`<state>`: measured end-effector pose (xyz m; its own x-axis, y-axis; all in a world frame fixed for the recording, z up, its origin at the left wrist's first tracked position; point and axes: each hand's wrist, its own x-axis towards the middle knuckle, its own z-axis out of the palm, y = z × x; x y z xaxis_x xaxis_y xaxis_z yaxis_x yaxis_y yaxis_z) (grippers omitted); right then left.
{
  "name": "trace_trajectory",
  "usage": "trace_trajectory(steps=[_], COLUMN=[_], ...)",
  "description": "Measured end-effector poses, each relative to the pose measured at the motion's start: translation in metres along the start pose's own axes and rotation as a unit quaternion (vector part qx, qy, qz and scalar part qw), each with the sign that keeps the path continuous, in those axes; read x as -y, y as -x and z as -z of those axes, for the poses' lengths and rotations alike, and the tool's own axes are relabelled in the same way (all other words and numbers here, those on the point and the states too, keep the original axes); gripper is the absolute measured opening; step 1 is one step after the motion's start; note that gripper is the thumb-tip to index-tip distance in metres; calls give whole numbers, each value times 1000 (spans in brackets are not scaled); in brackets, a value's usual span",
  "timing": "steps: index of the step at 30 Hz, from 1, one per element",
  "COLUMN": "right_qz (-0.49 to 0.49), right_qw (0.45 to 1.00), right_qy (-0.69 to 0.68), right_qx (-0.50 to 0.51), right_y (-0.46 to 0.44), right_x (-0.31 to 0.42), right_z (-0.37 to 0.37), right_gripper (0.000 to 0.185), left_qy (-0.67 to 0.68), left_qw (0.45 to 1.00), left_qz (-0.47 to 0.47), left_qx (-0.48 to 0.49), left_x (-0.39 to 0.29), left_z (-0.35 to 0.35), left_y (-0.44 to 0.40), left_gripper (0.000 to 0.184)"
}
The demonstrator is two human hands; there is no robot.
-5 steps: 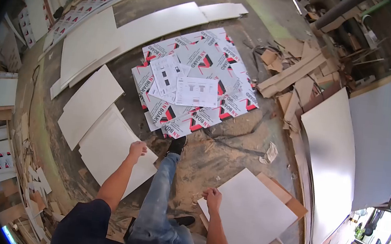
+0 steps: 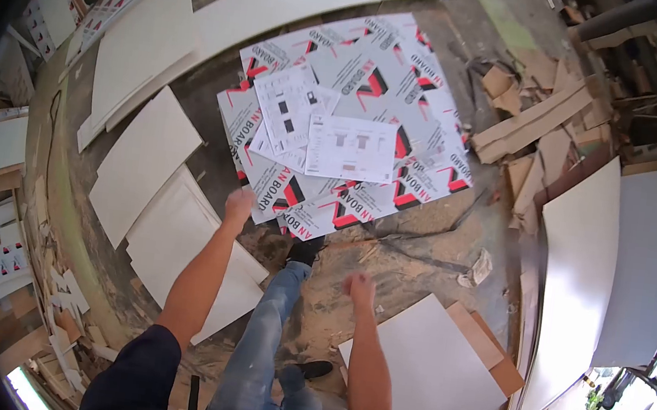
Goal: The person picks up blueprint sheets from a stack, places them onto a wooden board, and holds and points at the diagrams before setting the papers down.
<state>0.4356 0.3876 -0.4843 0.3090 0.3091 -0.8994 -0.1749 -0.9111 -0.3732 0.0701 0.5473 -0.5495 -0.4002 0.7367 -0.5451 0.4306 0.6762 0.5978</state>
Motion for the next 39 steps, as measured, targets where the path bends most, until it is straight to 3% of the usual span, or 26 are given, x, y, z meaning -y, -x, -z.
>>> trace_trajectory(steps=[1,2,3,5,6,8,9,11,14,15,16,17,18,19,20,22,23,24,25,26,27,29,32,34,39], right_qz=[102,135,148,212,163,172,188,227,244,236,216,200,198,180,164,142,136,131,131,114,96,99,52,46,54], right_qw=[993,988,986,954,963,951,937,920,933,936,949,959,960,975,982,983,983,982,981,976,969,966,943,901,861], right_qy=[52,-18,-50,108,95,148,172,155,91,90,103,113,110,33,-44,-103,-121,-139,-143,-184,-225,-221,-255,-359,-405], right_qx=[-27,-78,-57,-180,-191,-211,-238,-279,-247,-245,-205,-163,-163,-125,-85,-57,-35,-13,-14,-20,-26,-89,-209,-240,-304], right_y=[-89,-107,-148,-257,-244,-272,-275,-294,-308,-308,-308,-309,-306,-298,-290,-271,-259,-248,-244,-245,-244,-245,-206,-147,-9], right_x=[103,148,152,162,200,228,246,264,278,276,272,274,270,260,255,243,235,228,222,207,193,156,129,144,114], right_z=[-34,-48,-48,-46,-51,-45,-43,-45,-44,-46,-46,-51,-55,-62,-70,-93,-102,-109,-115,-120,-124,-122,-104,-84,-6], right_gripper=[26,26,33,64,73,85,89,96,86,86,74,63,63,51,40,31,29,26,26,24,22,20,17,27,40], left_qy=[44,-34,-63,-83,-81,-117,-125,-245,-318,-324,-331,-264,-193,-169,-168,-50,-16,-18,120,253,250,388,422,435,454], left_qw=[997,997,997,996,996,991,991,964,941,937,934,955,971,976,976,995,996,996,992,963,964,895,886,872,843], left_qz=[-42,-33,-21,-17,-14,-17,-15,59,76,69,70,72,74,76,73,52,15,14,30,47,45,202,157,176,170], left_qx=[-47,-54,-38,-30,-34,-58,-52,-85,-92,-114,-113,-117,-118,-117,-117,-64,-85,-85,-6,76,78,92,110,142,233], left_x=[-85,-89,-92,-112,-105,-117,-129,-157,-177,-183,-175,-172,-169,-187,-185,-165,-155,-144,-132,-135,-135,-158,-155,-155,-208], left_z=[-21,-35,-37,-47,-53,-63,-70,-85,-102,-105,-107,-107,-110,-110,-113,-117,-125,-129,-134,-134,-133,-128,-120,-104,-60], left_y=[-90,-130,-146,-199,-225,-256,-265,-274,-272,-266,-265,-267,-268,-253,-256,-262,-259,-256,-259,-252,-239,-182,-124,-83,52], left_gripper=[29,41,55,79,89,115,115,135,144,142,142,138,135,120,120,106,88,88,80,72,72,62,59,64,70])
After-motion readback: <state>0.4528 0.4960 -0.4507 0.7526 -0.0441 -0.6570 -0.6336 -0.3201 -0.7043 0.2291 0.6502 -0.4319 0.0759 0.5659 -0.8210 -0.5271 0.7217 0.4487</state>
